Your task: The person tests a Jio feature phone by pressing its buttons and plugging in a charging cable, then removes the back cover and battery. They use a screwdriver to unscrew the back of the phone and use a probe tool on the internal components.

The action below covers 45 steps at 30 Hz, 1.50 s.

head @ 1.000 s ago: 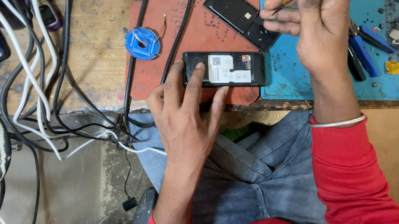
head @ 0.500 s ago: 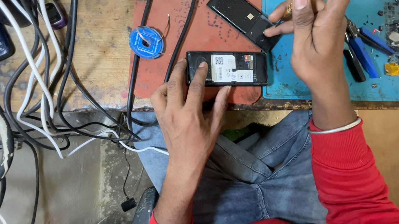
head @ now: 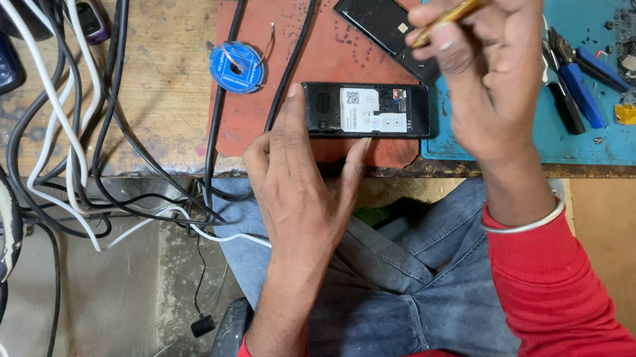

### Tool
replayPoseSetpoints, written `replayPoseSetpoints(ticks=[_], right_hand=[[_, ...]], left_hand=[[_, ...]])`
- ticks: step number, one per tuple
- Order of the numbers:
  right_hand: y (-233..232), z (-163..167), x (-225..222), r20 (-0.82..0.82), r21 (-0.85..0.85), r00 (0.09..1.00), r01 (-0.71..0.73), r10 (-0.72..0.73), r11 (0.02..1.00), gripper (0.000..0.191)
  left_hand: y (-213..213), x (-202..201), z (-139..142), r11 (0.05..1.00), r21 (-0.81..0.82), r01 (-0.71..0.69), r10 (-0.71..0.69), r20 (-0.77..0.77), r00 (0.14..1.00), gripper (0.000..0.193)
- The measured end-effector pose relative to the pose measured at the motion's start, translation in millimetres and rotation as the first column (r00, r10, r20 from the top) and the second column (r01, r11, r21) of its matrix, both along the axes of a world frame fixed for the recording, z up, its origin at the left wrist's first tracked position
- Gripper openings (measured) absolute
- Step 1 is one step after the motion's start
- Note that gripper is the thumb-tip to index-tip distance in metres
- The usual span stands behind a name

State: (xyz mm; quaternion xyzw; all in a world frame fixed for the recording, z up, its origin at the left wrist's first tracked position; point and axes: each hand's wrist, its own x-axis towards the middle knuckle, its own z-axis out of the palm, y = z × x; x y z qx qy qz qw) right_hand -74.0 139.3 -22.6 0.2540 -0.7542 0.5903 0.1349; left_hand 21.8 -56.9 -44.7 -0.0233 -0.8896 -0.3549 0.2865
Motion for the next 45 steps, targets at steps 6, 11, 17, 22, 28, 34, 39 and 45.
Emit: replayPoseSetpoints(ticks=[6, 11, 17, 22, 28, 34, 39, 45], right_hand=[[-46, 8, 14, -0.023, -0.086, 0.982, -0.188, 0.186, 0.978, 0.07], [-65, 9, 8, -0.17, 0.07, 0.97, -0.163, 0.172, 0.984, 0.071], [-69, 4, 4, -0.188, 0.127, 0.951, -0.223, 0.244, 0.966, 0.067], [-70, 7, 1, -0.361, 0.295, 0.92, -0.044, 0.154, 0.955, 0.065], [-76, 9, 4, -0.277, 0.191, 0.943, -0.133, 0.183, 0.973, 0.058], [-77, 8, 2, -0.293, 0.202, 0.937, -0.133, 0.189, 0.97, 0.063], [-81, 3, 1, -0.22, 0.145, 0.957, -0.161, 0.19, 0.976, 0.065], [-80, 4, -1, -0.258, 0.151, 0.95, -0.139, 0.175, 0.979, 0.061]], left_hand=[[-1, 1, -2, 0.998, 0.061, 0.007, -0.01, 0.042, 0.999, 0.102], [-4, 2, -2, 0.998, 0.058, 0.021, -0.023, 0.037, 0.999, 0.101], [-5, 2, -3, 0.998, 0.062, 0.033, -0.034, 0.011, 0.999, 0.096], [-8, 3, -4, 0.998, 0.048, 0.038, -0.038, 0.002, 0.999, 0.082], [-13, 4, -3, 0.999, 0.017, 0.048, -0.048, -0.026, 0.999, 0.062], [-14, 5, -3, 0.999, 0.005, 0.049, -0.048, -0.029, 0.998, 0.055], [-15, 4, -4, 0.999, 0.009, 0.038, -0.038, -0.037, 0.999, 0.055], [-15, 3, -4, 0.999, 0.005, 0.04, -0.04, -0.028, 0.999, 0.055]])
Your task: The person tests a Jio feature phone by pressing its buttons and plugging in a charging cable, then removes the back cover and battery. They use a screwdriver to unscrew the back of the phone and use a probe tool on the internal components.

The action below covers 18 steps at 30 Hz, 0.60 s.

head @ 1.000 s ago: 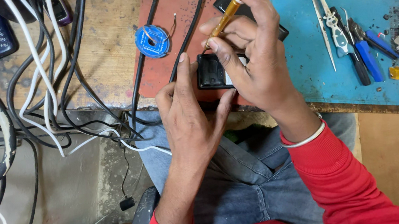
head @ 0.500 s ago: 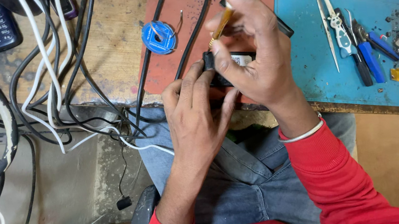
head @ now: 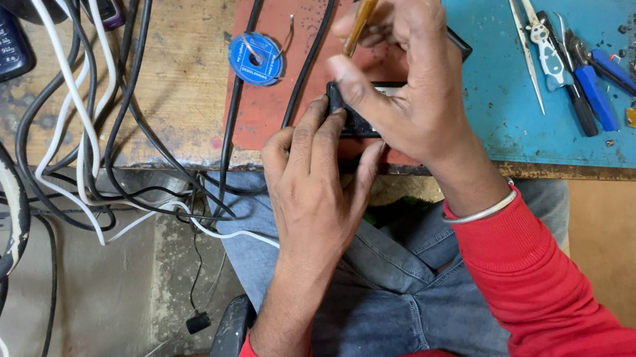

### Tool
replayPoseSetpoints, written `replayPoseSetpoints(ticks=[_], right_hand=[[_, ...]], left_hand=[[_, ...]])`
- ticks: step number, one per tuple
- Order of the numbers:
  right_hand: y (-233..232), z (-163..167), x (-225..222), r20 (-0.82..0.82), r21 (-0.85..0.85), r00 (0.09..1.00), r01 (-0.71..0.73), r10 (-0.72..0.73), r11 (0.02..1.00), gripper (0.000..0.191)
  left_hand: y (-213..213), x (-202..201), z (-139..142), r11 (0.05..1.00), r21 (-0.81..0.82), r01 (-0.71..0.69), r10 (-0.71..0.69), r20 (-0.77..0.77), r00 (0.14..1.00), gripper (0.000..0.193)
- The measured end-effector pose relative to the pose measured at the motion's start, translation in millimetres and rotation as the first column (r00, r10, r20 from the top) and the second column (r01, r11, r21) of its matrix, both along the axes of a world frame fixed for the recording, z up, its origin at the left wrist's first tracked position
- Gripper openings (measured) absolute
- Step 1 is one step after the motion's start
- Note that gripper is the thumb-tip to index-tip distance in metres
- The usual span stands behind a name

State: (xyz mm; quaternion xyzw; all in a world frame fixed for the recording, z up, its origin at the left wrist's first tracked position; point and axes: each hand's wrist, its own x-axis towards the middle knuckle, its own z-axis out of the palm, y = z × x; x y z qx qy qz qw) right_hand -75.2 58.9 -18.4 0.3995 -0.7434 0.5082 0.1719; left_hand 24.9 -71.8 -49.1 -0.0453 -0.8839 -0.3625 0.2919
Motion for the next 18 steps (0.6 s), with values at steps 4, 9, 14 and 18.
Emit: replayPoseSetpoints(ticks=[4, 9, 14, 18], right_hand=[[0.2, 2.0, -0.2, -0.002, 0.005, 1.0, -0.009, 0.009, 1.0, 0.061], [0.1, 2.4, -1.1, -0.052, 0.041, 0.998, 0.03, -0.028, 0.999, 0.063], [-0.3, 1.6, -1.5, -0.006, 0.001, 1.0, 0.002, -0.002, 1.0, 0.064], [0.0, 2.3, -1.2, 0.068, -0.029, 0.997, -0.036, 0.037, 0.999, 0.063]], left_hand=[[0.0, 0.4, 0.7, 1.0, -0.006, 0.002, -0.002, 0.002, 1.0, 0.055], [0.6, 0.4, 1.9, 1.0, -0.001, 0.007, -0.007, 0.006, 1.0, 0.055], [0.0, 0.0, 2.7, 1.0, -0.008, 0.015, -0.015, 0.001, 1.0, 0.055], [0.1, -0.5, 2.8, 1.0, -0.012, 0.007, -0.006, 0.007, 1.0, 0.055]])
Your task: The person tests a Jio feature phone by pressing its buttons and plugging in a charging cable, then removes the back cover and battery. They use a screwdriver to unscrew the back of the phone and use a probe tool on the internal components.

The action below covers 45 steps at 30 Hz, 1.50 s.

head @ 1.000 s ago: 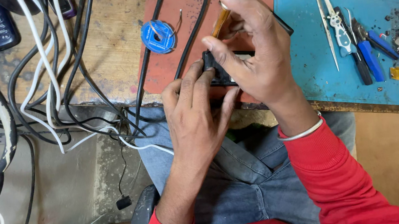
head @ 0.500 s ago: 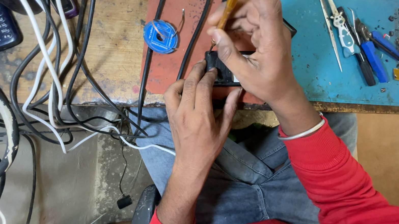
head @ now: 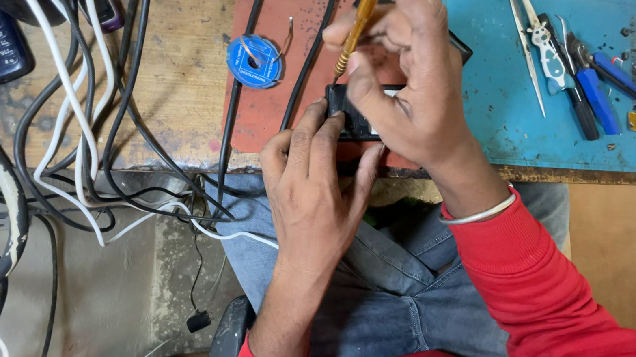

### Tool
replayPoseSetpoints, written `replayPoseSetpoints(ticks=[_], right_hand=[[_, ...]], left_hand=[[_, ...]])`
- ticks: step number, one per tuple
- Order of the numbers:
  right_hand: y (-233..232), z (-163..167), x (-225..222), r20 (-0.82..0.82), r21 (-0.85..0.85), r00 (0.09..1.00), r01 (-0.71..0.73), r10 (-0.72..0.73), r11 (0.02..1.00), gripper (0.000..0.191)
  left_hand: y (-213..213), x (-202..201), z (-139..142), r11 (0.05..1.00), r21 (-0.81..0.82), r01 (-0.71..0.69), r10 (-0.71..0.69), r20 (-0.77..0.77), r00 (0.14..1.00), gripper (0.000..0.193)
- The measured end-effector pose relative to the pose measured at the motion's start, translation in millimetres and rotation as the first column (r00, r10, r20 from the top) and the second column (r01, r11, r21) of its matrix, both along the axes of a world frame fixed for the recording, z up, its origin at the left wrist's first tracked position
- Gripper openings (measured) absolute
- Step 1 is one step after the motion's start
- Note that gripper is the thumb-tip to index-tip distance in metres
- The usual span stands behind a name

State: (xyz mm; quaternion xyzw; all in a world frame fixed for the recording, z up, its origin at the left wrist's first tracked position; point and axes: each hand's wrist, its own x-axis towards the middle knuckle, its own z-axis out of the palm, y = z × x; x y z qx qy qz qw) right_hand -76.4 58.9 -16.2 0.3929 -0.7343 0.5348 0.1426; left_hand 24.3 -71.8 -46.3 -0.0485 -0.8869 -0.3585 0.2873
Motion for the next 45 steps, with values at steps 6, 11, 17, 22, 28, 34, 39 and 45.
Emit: replayPoseSetpoints(ticks=[6, 11, 17, 22, 28, 34, 39, 45], right_hand=[[0, 0, 1, 0.002, 0.002, 1.0, 0.001, -0.001, 1.0, 0.066], [0, 1, 1, 0.019, 0.003, 1.0, 0.001, -0.001, 1.0, 0.065], [1, 1, 0, -0.036, 0.035, 0.999, 0.012, -0.011, 0.999, 0.075], [2, 1, 4, 0.1, -0.062, 0.993, -0.053, 0.059, 0.997, 0.074], [7, 5, 8, 0.147, -0.085, 0.989, 0.026, -0.013, 0.996, 0.075], [56, 15, -11, 0.387, -0.194, 0.893, 0.322, -0.23, 0.926, 0.068], [103, 3, -32, 0.436, -0.168, 0.855, 0.386, -0.283, 0.907, 0.036], [109, -16, -38, 0.498, -0.154, 0.836, 0.347, -0.23, 0.925, 0.046]], left_hand=[[0, -1, -1, 1.0, -0.001, 0.005, -0.005, 0.003, 1.0, 0.055], [1, -1, -1, 1.0, -0.004, 0.007, -0.007, -0.003, 1.0, 0.055], [1, -2, -1, 1.0, -0.016, -0.004, 0.004, 0.008, 1.0, 0.055], [2, -2, -1, 1.0, -0.011, -0.01, 0.01, 0.005, 1.0, 0.054], [2, -1, -1, 1.0, -0.004, -0.008, 0.008, 0.005, 1.0, 0.055], [2, -3, -2, 1.0, 0.007, -0.01, 0.01, -0.008, 1.0, 0.053], [4, -3, -2, 1.0, 0.009, -0.011, 0.011, -0.009, 1.0, 0.053], [9, -3, -1, 0.999, 0.014, -0.032, 0.032, 0.005, 0.999, 0.052]])
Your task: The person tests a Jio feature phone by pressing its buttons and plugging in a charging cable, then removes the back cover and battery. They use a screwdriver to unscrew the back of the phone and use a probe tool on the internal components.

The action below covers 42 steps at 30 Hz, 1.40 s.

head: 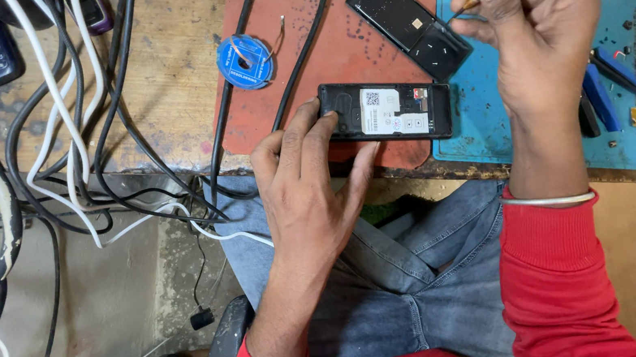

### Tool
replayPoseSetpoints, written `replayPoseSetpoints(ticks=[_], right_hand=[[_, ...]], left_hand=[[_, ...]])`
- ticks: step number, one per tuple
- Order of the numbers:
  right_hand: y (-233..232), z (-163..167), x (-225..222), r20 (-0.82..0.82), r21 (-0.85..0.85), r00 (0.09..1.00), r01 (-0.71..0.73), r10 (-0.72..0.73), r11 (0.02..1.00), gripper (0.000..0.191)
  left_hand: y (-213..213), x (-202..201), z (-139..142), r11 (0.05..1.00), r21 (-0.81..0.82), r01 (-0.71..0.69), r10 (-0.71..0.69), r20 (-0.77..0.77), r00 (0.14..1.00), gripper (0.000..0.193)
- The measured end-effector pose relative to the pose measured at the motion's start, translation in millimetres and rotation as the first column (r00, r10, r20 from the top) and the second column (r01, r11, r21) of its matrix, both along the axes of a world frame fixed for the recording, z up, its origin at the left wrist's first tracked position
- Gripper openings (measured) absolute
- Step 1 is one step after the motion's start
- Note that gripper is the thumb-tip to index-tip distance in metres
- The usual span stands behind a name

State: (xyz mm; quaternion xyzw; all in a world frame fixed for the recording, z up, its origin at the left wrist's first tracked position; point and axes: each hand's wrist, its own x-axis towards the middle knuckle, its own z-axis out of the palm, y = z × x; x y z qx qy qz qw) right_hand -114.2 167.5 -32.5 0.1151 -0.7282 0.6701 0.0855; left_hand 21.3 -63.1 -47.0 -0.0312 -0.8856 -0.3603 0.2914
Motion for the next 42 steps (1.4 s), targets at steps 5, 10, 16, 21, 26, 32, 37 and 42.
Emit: replayPoseSetpoints(ticks=[5, 10, 16, 21, 26, 32, 37, 42], right_hand=[[-3, -6, -6, -0.055, 0.076, 0.993, -0.097, 0.101, 0.992, 0.048], [-2, -8, -8, -0.092, 0.135, 0.987, -0.12, 0.133, 0.984, 0.044], [-4, -4, -6, -0.089, 0.125, 0.988, -0.112, 0.123, 0.986, 0.04], [-12, 7, 1, -0.151, 0.116, 0.985, -0.072, 0.089, 0.991, 0.04], [-41, 23, 39, -0.228, 0.083, 0.958, -0.157, 0.172, 0.984, 0.053], [-85, 18, 75, -0.286, 0.13, 0.886, -0.343, 0.366, 0.93, 0.079], [-91, 9, 74, -0.289, 0.227, 0.868, -0.349, 0.405, 0.909, 0.078], [-87, 3, 72, -0.327, 0.264, 0.838, -0.363, 0.436, 0.894, 0.075]], left_hand=[[3, -2, 0, 1.0, -0.012, -0.004, 0.004, 0.003, 1.0, 0.052], [5, -2, 0, 1.0, -0.016, -0.002, 0.002, 0.0, 1.0, 0.052], [5, -2, 1, 1.0, -0.018, 0.002, -0.002, -0.005, 1.0, 0.052], [6, -1, -2, 1.0, -0.008, -0.011, 0.011, -0.002, 1.0, 0.062], [5, 0, -5, 0.999, 0.034, -0.013, 0.013, 0.024, 1.0, 0.088], [3, 1, -7, 0.999, 0.039, -0.002, 0.001, 0.019, 1.0, 0.1], [0, 2, -9, 0.999, 0.046, 0.011, -0.012, 0.018, 1.0, 0.099], [0, 2, -9, 0.999, 0.043, 0.026, -0.026, 0.012, 1.0, 0.1]])
